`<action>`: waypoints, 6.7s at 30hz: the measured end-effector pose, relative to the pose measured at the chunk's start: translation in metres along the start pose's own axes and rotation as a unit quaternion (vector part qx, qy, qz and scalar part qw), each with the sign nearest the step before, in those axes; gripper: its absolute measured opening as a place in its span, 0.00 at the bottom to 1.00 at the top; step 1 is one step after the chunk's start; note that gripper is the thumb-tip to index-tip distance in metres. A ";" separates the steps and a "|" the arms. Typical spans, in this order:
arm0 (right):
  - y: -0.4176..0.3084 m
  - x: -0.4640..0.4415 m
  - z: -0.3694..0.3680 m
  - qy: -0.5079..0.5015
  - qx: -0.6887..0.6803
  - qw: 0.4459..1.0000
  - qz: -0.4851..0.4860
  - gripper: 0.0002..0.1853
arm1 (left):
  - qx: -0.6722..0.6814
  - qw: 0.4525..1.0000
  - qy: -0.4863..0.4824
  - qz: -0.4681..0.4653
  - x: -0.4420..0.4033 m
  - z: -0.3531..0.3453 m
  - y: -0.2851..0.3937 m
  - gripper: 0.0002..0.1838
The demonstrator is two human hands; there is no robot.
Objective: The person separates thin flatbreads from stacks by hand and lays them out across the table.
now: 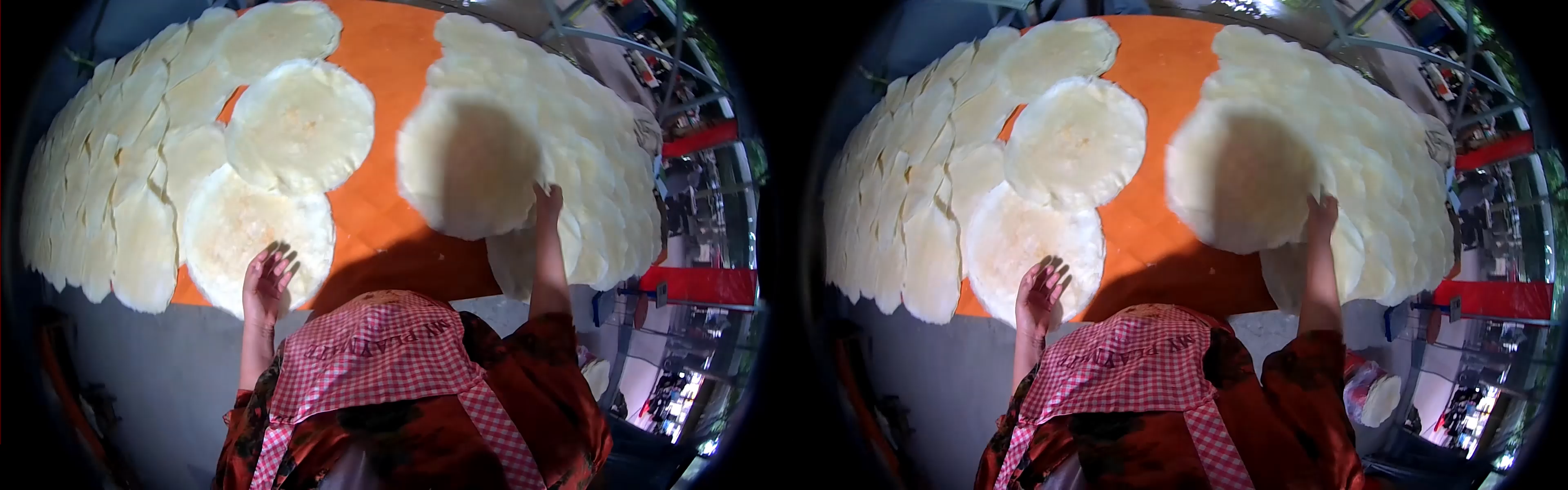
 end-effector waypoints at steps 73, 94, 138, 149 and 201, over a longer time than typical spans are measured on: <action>-0.259 0.352 -0.215 -0.536 -0.197 0.790 0.224 0.10 | 0.098 0.989 -0.108 0.014 0.018 -0.031 0.005 0.26; -0.325 0.169 -0.115 -0.476 -0.282 0.826 0.109 0.14 | -0.167 0.985 0.037 -0.036 -0.028 0.138 0.142 0.27; -0.343 0.338 -0.209 -0.484 -0.227 0.816 0.220 0.06 | -0.051 0.980 -0.095 -0.170 0.040 -0.052 0.163 0.16; -0.170 0.072 -0.146 -0.256 -0.386 0.886 -0.028 0.20 | -0.119 0.981 0.086 -0.126 0.061 0.100 0.136 0.07; -0.482 0.254 -0.208 -0.499 -0.134 0.804 0.293 0.10 | 0.007 0.996 -0.085 0.007 0.001 0.075 0.122 0.19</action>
Point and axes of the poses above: each hand's wrist, its own x-axis away from the middle knuckle, its own z-axis out of the back of the hand, y = z × x, the point moved 5 cm from there along -x, towards the middle knuckle, and after that the axes turned 2 degrees about -y, right-handed, at the moved point
